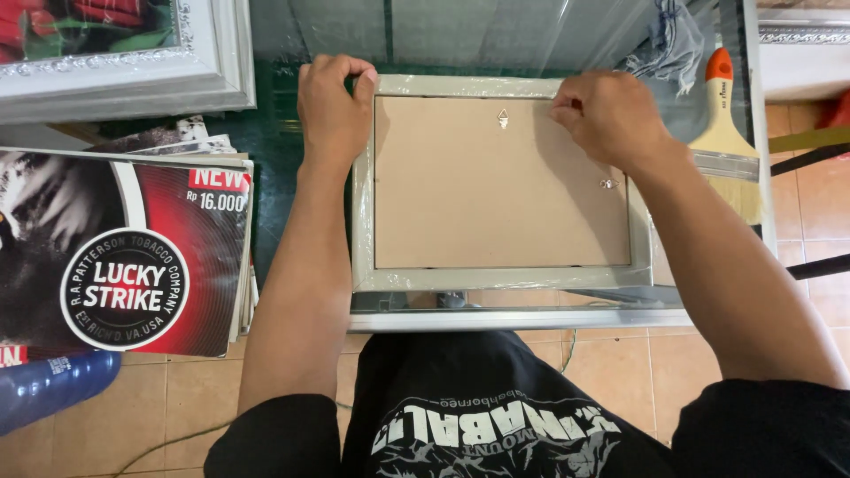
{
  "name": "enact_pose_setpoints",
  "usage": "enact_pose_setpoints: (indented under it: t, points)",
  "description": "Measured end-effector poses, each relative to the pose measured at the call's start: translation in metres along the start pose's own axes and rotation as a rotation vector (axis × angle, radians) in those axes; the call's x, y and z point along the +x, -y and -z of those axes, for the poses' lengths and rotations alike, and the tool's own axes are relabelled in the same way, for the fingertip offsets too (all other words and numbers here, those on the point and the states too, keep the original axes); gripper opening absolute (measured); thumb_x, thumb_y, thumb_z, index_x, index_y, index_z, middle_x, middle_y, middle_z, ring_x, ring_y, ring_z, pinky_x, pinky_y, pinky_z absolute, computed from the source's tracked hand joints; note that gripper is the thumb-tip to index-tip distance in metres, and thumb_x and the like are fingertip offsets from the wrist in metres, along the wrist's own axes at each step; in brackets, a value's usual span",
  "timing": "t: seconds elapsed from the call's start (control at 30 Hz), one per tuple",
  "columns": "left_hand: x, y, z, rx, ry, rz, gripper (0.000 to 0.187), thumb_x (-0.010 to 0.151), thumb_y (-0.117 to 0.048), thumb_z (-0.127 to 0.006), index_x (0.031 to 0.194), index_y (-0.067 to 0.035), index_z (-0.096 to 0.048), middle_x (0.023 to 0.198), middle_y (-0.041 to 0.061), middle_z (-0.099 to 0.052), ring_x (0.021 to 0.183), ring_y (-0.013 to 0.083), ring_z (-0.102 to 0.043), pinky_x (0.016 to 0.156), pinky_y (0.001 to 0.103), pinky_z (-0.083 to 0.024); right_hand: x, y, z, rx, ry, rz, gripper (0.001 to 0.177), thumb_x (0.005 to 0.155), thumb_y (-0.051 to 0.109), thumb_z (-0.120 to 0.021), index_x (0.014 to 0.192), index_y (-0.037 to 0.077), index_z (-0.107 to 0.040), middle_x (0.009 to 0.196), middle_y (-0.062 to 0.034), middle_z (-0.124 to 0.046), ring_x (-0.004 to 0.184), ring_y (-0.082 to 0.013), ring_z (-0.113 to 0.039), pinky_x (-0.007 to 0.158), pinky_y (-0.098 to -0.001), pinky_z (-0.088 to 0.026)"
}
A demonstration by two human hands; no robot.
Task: Cleaning a picture frame using a brush and a cleaning cloth on a workbench.
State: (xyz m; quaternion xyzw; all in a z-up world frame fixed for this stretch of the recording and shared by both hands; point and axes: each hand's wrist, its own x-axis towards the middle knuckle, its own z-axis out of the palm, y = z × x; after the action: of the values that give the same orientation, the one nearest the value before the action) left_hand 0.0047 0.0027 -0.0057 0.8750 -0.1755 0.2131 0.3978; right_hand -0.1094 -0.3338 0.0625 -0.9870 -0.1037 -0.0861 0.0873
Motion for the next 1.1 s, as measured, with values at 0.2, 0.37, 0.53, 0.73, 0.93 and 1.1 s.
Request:
enact_pose_setpoints:
  t: [0.2,0.37,0.53,0.73,0.93,1.1]
  points:
    - [-0.001,0.005,-0.002,0.009,0.003,-0.015,0.002,0.09,-0.01,-0.073,0.09,-0.012,-0.073,0.094,0.007,-0.066,0.088,0.0279,-0.058,0.08,0.04,-0.051,-0.021,-0.032,0.009,-0.103,0.063,-0.183,0.013,0.096,0.019,-0.073,0.1,0.008,-0.079,0.087,-0.0103,-0.074,0.07,-0.0352,-0.066,0.067,-0.0457,-0.052]
    - [-0.002,-0.002,0.0,0.011,0.024,0.024,0.003,0.092,-0.01,-0.072,0.09,-0.012,-0.073,0.096,0.006,-0.065,0.09,0.0256,-0.058,0.082,0.039,-0.051,-0.037,-0.049,-0.004,-0.175,0.091,-0.449,0.013,0.093,0.014,-0.066,0.085,0.007,-0.074,0.078,-0.0144,-0.072,0.068,-0.0393,-0.066,0.07,-0.0488,-0.054]
    - [0.0,0.001,0.0,0.017,0.013,0.0,0.003,0.091,-0.01,-0.073,0.089,-0.011,-0.073,0.095,0.007,-0.066,0.089,0.0268,-0.058,0.08,0.039,-0.051,-0.045,-0.015,0.008,-0.141,0.16,-0.58,0.027,0.094,0.018,-0.059,0.101,-0.003,-0.076,0.086,-0.0292,-0.073,0.075,-0.0501,-0.067,0.071,-0.0542,-0.054]
    - [0.0,-0.001,0.002,0.016,0.027,0.019,0.003,0.091,-0.009,-0.072,0.09,-0.011,-0.072,0.096,0.007,-0.066,0.091,0.0265,-0.058,0.082,0.039,-0.051,-0.079,0.024,0.031,-0.061,0.244,-0.656,0.023,0.098,0.021,-0.06,0.098,0.001,-0.071,0.086,-0.0232,-0.073,0.079,-0.0459,-0.068,0.073,-0.0524,-0.054]
    - [0.0,0.001,0.0,0.026,0.01,-0.011,0.002,0.091,-0.01,-0.073,0.089,-0.011,-0.073,0.094,0.007,-0.065,0.087,0.0268,-0.058,0.08,0.039,-0.051,-0.103,0.054,0.041,-0.125,0.255,-0.627,0.021,0.103,0.023,-0.061,0.116,0.01,-0.071,0.087,-0.0227,-0.076,0.078,-0.0456,-0.072,0.071,-0.0532,-0.056]
    - [0.0,0.0,0.001,0.012,0.017,0.004,0.002,0.091,-0.011,-0.072,0.09,-0.011,-0.073,0.096,0.008,-0.066,0.089,0.0272,-0.058,0.08,0.039,-0.05,-0.137,0.06,0.044,-0.145,0.278,-0.587,0.018,0.102,0.02,-0.059,0.104,0.006,-0.07,0.078,-0.0179,-0.075,0.066,-0.0397,-0.072,0.063,-0.0462,-0.056]
